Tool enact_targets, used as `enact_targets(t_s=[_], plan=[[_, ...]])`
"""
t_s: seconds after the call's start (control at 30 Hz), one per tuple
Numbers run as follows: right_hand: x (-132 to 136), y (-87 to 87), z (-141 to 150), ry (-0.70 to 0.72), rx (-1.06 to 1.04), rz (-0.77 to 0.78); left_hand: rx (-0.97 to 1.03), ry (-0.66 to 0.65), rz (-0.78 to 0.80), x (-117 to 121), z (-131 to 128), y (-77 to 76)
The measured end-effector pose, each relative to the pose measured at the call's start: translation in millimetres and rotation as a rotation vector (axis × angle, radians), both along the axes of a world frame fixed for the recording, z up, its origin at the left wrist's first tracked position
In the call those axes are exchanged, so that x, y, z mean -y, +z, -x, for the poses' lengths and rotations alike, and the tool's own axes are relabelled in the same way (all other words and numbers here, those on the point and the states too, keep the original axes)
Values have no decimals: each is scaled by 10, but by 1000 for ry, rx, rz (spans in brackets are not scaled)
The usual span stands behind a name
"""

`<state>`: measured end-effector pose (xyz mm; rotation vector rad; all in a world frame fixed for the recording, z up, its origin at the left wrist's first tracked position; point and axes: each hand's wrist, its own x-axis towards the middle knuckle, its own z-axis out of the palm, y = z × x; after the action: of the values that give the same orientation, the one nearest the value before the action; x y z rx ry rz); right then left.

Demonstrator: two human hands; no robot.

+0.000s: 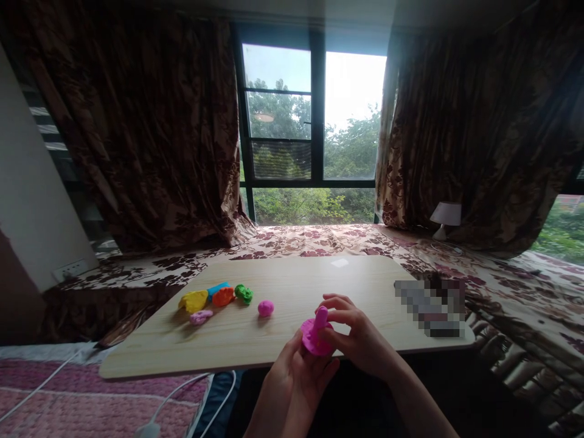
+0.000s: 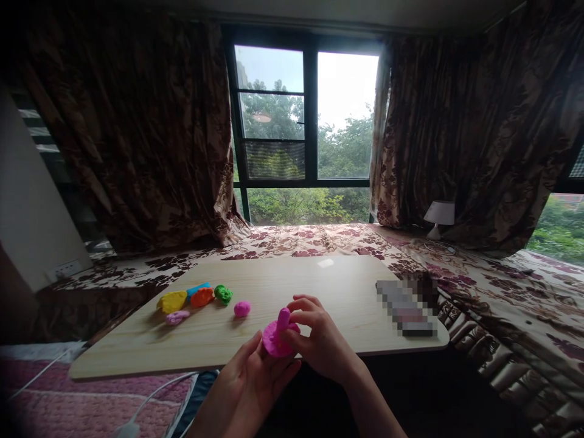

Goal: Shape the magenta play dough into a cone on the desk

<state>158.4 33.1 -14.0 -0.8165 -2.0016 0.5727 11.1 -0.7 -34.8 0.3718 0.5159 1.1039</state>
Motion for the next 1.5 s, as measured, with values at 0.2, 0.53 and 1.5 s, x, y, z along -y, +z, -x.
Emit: enact_targets(t_s=[0.2,0.53,1.5], plan=[[6,2,5,-22,-15,4,20,50,17,17,-59,-5],[44,130,-42,128,89,-51,177,-44,-135,138,-83,197],[44,131,-55,135,21,125,321,-110,-114,158,-89,106]])
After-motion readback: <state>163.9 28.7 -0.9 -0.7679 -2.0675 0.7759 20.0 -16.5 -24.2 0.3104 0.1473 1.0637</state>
